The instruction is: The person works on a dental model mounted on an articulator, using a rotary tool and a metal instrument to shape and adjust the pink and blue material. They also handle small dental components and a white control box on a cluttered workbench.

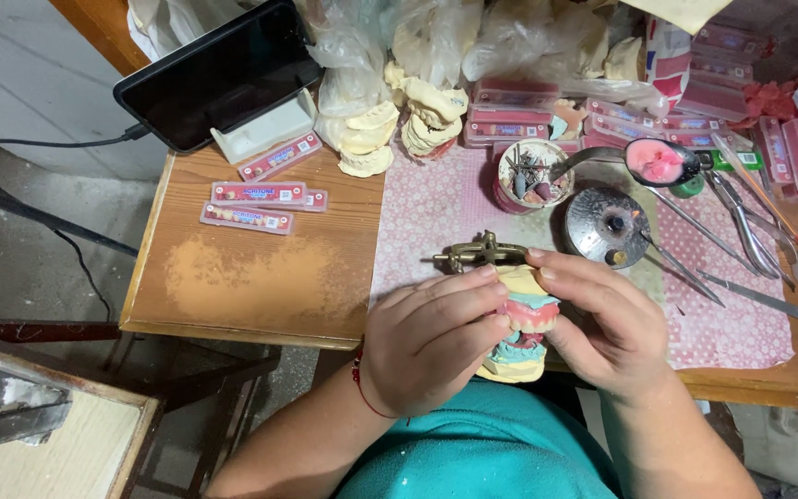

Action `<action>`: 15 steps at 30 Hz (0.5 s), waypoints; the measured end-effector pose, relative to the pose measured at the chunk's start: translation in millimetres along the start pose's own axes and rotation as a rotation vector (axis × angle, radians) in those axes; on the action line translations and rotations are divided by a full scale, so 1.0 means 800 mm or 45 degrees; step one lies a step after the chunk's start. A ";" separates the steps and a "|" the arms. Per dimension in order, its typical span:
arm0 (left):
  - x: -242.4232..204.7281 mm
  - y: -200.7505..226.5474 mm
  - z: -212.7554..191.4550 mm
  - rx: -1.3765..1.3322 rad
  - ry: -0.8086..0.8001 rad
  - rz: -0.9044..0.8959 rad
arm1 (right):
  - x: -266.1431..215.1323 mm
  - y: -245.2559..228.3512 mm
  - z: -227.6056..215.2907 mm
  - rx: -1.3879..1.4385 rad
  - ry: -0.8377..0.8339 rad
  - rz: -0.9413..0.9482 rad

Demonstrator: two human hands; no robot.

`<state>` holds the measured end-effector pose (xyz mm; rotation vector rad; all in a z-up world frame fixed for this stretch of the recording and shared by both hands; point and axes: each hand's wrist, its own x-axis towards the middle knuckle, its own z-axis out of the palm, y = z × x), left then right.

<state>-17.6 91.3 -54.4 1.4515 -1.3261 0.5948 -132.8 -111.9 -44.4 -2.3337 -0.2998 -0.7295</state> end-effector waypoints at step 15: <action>0.000 0.005 -0.004 -0.047 -0.035 -0.033 | 0.001 0.000 -0.002 0.039 -0.001 -0.025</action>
